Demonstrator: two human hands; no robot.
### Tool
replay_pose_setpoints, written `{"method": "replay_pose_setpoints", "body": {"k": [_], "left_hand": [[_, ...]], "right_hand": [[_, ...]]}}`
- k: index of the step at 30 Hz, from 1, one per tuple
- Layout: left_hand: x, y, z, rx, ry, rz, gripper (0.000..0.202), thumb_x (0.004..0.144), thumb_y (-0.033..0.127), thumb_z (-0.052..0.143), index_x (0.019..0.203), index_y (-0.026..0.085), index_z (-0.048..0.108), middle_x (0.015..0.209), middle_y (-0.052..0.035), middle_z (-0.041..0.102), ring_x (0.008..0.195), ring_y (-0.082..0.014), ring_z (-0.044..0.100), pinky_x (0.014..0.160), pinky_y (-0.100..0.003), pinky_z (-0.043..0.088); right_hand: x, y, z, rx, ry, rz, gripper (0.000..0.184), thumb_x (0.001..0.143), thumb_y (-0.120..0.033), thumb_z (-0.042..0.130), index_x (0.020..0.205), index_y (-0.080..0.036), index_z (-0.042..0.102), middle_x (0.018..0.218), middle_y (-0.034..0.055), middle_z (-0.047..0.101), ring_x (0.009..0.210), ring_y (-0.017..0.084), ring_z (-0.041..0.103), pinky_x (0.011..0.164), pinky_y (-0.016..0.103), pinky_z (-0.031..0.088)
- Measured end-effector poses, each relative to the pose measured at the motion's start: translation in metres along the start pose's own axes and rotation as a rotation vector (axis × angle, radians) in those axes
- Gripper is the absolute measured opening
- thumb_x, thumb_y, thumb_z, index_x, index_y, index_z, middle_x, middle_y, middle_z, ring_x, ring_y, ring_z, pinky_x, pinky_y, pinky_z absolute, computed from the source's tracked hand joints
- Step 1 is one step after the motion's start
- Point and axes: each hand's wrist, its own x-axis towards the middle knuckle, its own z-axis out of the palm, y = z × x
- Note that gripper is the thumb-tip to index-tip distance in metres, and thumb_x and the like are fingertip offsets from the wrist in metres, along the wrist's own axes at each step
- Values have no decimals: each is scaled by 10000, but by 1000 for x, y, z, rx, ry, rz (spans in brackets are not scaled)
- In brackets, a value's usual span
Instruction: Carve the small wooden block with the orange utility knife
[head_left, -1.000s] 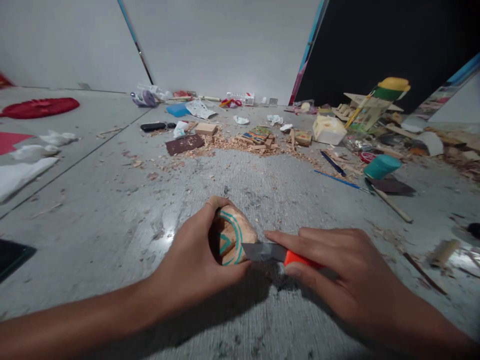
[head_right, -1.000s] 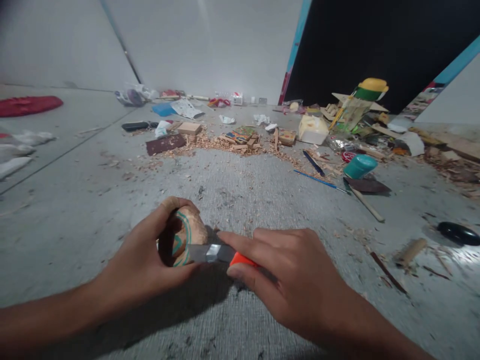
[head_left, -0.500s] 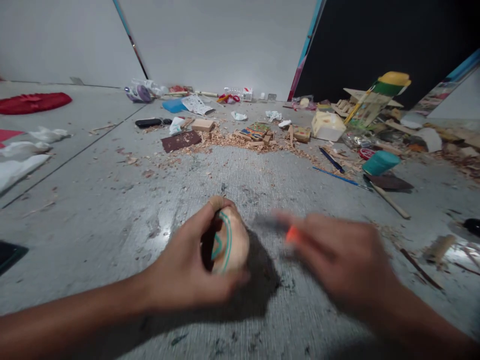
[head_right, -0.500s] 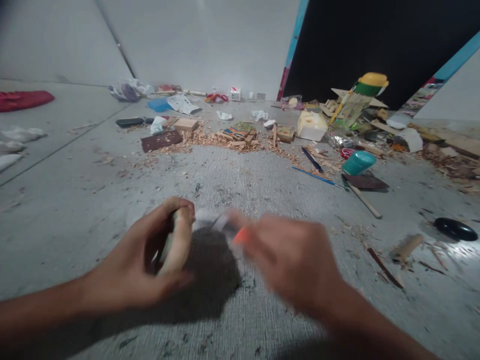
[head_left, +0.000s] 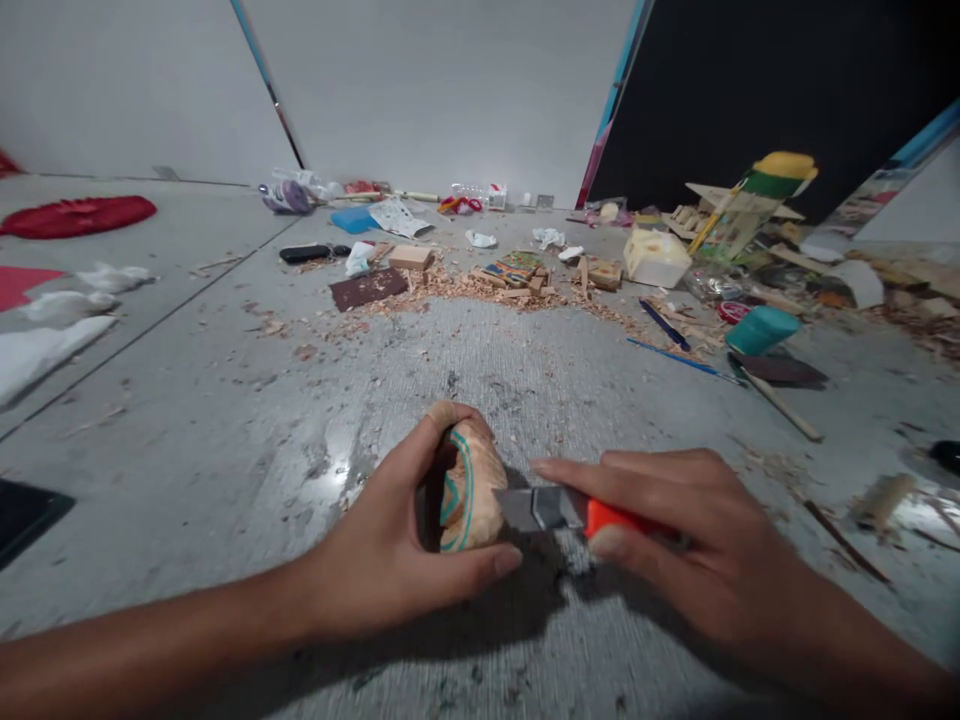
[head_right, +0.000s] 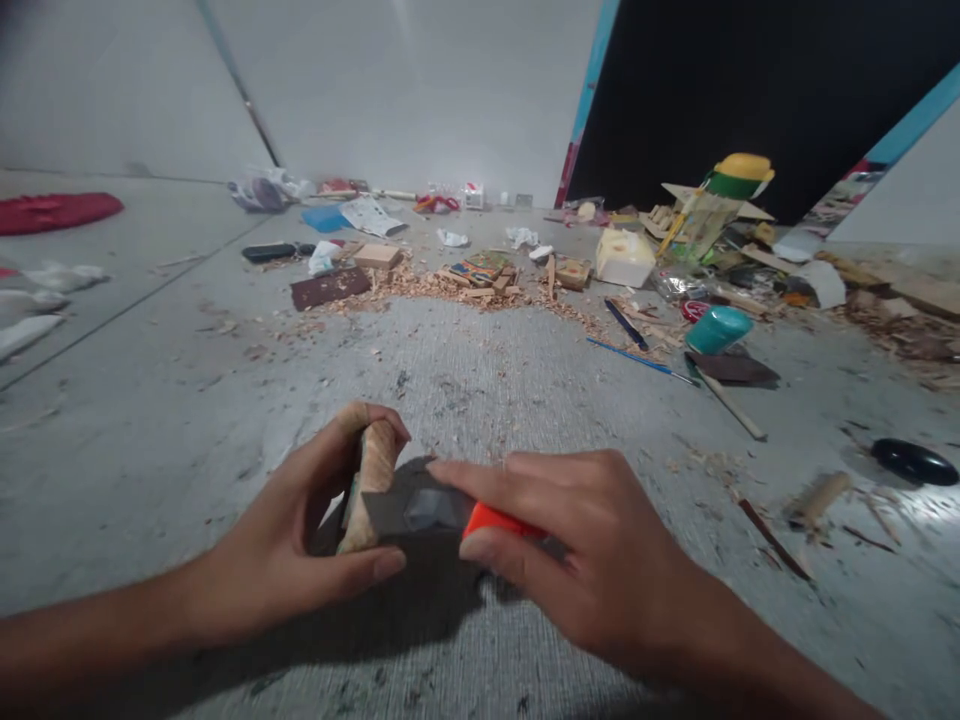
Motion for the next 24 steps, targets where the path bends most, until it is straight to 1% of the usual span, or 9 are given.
{"method": "replay_pose_setpoints", "body": {"k": [3,6,10,13,15,16,18,21,24], "left_hand": [[1,2,3,-116,-41,3,552,895,320,876,1255,268,461,1006,16,602,896,-176,640,771,-276,557],[1,5,5,-158,-60,5,542,908,282,850,1268,274,445,994,21,580,880,-167,611,763,-274,538],[-4,-1,4,-165,-87,1,557,944,287,763,1400,303,442,1074,-1,544,888,-172,538,745,-283,493],[-9,-8,3,-130,-91,9,604,971,366,706,1512,351,437,1230,-39,545,1023,-230,538,848,-354,501],[-11,-9,4,-101,-87,13,617,959,378,684,1528,358,446,1288,-49,540,1093,-262,533,934,-407,489],[-11,-9,4,-97,-81,12,630,945,366,684,1526,358,441,1294,-50,538,1095,-265,536,939,-413,484],[-11,-6,6,-93,-74,3,687,911,344,721,1520,354,405,1264,-46,536,1059,-253,546,889,-389,486],[-7,-2,8,-47,-52,20,786,864,369,831,1497,324,368,1153,-29,533,976,-231,548,833,-359,492],[-4,-1,7,-61,-73,25,790,850,336,867,1457,307,363,1022,11,527,868,-196,545,786,-331,495]], "right_hand": [[-3,0,3,2,-48,-11,341,1176,-333,558,1490,-269,673,848,-54,742,701,105,667,649,241,464],[-4,0,5,-11,-65,-16,348,1187,-336,549,1519,-283,643,833,-64,704,704,95,638,641,243,423],[-3,-5,13,-62,-38,-38,338,1204,-361,515,1488,-250,661,806,-60,689,671,98,621,610,263,402],[-3,-8,23,-76,-15,-34,350,1204,-374,501,1476,-232,670,794,-56,695,649,102,623,588,277,400],[-5,-8,29,-70,2,-24,353,1201,-372,505,1488,-235,660,812,-53,710,656,107,635,596,284,417],[-5,-8,33,-67,10,-20,355,1200,-369,508,1495,-236,653,825,-51,717,662,110,640,603,287,427],[-6,-8,38,-51,28,-21,355,1193,-364,525,1496,-225,647,846,-44,730,684,119,652,613,291,447],[-7,-10,40,-19,48,-29,354,1184,-329,538,1504,-213,634,888,-30,750,724,127,672,614,292,459],[-7,-12,39,-19,49,-28,357,1184,-311,524,1517,-223,621,888,-33,737,723,123,670,614,288,461]]}}
